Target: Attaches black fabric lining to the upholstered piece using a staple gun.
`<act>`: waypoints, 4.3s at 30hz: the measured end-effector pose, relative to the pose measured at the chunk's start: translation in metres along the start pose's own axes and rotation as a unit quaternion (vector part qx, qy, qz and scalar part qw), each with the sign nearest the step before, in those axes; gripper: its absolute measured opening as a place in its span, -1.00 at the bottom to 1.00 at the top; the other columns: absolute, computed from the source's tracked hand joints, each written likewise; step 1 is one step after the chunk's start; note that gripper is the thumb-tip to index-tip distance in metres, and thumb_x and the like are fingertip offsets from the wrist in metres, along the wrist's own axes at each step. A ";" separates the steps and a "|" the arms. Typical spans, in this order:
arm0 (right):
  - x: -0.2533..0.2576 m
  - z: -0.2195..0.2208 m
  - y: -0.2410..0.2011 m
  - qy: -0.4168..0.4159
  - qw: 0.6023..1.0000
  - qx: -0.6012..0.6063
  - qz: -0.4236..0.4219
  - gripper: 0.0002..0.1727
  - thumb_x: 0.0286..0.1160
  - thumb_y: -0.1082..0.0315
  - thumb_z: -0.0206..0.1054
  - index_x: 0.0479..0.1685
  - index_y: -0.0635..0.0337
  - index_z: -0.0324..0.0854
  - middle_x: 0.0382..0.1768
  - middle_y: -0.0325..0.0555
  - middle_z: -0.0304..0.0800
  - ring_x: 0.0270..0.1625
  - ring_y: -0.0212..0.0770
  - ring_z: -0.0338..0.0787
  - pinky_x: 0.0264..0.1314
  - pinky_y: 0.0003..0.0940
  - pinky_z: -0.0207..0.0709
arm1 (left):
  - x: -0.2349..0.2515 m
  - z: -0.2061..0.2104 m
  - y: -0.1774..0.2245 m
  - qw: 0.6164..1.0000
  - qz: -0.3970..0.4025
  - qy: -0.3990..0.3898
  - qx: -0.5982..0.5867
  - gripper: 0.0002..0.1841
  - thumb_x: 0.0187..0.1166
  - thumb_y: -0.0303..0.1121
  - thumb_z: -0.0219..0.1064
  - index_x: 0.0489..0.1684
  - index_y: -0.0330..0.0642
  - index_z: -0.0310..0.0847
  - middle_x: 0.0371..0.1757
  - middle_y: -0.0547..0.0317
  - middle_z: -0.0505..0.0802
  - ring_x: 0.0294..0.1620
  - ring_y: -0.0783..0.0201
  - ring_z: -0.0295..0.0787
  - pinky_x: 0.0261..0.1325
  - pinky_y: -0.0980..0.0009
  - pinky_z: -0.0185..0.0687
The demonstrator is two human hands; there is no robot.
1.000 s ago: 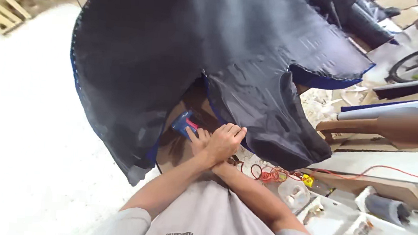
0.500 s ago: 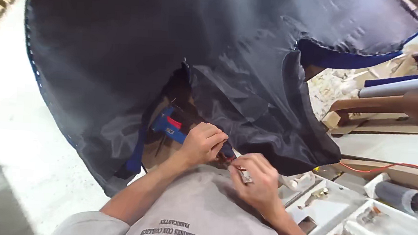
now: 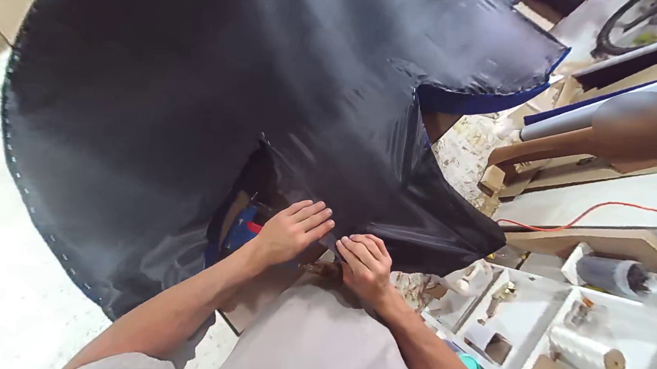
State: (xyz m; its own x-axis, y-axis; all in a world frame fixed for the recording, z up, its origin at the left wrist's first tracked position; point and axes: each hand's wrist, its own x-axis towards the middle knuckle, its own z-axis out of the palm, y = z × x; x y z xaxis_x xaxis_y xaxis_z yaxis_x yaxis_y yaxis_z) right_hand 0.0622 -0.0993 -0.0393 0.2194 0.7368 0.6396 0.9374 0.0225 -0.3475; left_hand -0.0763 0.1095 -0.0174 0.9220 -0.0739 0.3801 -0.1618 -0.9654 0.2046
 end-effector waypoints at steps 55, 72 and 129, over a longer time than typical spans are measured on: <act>0.088 -0.018 -0.001 -0.006 0.998 -0.053 0.029 -0.86 0.55 0.35 0.42 -0.20 0.09 0.93 -0.33 -0.09 0.90 -0.20 -0.15 0.84 -0.01 -0.25 0.67 | 0.031 -0.042 -0.100 0.992 0.046 0.091 0.073 -0.77 0.69 -0.48 0.18 -0.03 -0.26 0.81 -0.14 -0.07 0.94 -0.04 -0.03 0.89 0.18 0.07 0.67; 0.062 -0.003 0.009 -0.041 0.999 -0.003 0.016 -0.82 0.59 0.36 0.34 -0.18 0.11 0.89 -0.33 -0.08 0.88 -0.23 -0.15 0.81 -0.01 -0.27 0.64 | 0.005 -0.029 -0.090 0.997 0.004 0.035 0.062 -0.71 0.70 -0.47 0.16 0.17 -0.16 0.81 0.21 0.00 0.91 0.33 0.00 0.81 0.54 0.06 0.54; 0.061 0.044 -0.085 -0.460 0.885 0.071 -0.003 -0.34 0.46 0.09 0.40 0.62 0.04 0.51 0.32 0.19 0.70 0.27 0.17 0.76 0.16 -0.02 0.70 | -0.003 0.004 -0.066 0.972 -0.133 0.195 -0.024 -0.76 0.56 -0.50 0.25 -0.09 -0.17 0.90 -0.10 0.03 0.96 0.15 0.08 0.90 0.50 0.09 0.62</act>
State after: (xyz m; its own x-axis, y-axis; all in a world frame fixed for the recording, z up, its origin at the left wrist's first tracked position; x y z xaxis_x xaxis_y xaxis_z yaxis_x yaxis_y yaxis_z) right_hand -0.0162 -0.0260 -0.0007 -0.1597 0.9734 -0.1642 0.8801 0.0651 -0.4703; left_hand -0.0671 0.1726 -0.0361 0.7320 0.2858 0.6185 0.0398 -0.9242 0.3799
